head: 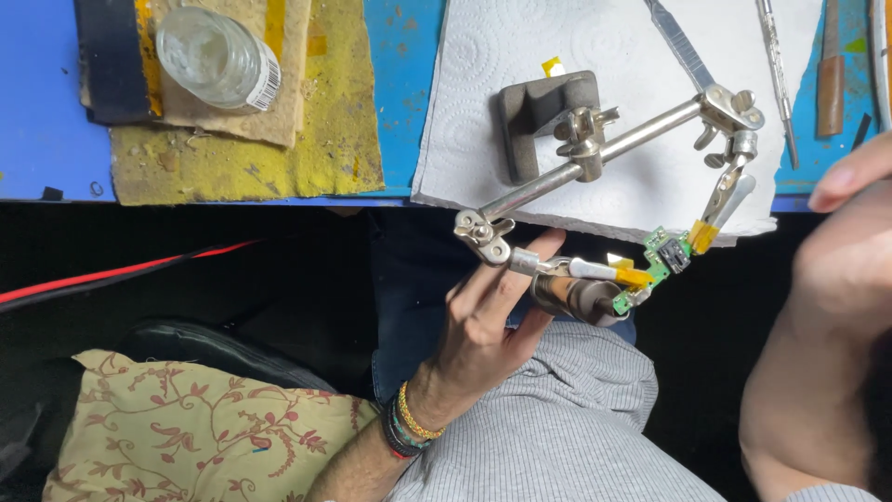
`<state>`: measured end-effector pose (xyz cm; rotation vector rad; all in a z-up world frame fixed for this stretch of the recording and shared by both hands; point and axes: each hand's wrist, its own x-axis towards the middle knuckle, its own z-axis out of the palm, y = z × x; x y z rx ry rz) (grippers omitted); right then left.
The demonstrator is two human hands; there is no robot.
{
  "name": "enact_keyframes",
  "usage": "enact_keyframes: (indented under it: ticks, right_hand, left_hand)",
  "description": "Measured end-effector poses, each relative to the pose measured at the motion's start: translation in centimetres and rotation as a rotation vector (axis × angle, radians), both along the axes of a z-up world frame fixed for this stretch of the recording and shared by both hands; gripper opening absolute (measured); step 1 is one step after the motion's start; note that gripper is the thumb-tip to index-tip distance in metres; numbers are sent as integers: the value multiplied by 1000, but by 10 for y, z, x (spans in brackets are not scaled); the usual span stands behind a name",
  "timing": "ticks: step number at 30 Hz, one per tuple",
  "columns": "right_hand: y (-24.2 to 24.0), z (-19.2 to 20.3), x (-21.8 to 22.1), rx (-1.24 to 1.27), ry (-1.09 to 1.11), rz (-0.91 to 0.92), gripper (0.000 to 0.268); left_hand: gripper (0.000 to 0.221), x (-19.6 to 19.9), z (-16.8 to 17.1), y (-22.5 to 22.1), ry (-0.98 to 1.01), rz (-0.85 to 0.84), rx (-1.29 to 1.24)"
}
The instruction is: Repairing a circuit board by desoldering components using a heat gun and tweezers
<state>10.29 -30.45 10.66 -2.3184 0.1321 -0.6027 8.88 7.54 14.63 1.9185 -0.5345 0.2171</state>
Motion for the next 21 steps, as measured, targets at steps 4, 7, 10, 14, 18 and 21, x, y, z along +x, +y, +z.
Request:
enact_keyframes:
  ticks: [4,7,10,14,18,21]
  right_hand:
    - [96,64,32,59,-157,195,44]
    - [77,48,30,350,-107,76,33]
    - [78,54,30,306,-68,113,45]
    - [83,61,30,263,-52,156,43]
    - [81,60,30,231,-46,144,44]
    - [72,52,30,233,-58,169,50]
  left_hand:
    - [41,3,2,-1,19,18,-35]
    - [41,4,2,-1,24,7,-8]
    - [42,4,0,-1,30,-12,12]
    - [40,6,-3,-4,21,9,57]
    - [40,4,-5,-2,11,4,50]
    - [39,4,0,-2,23,34,1]
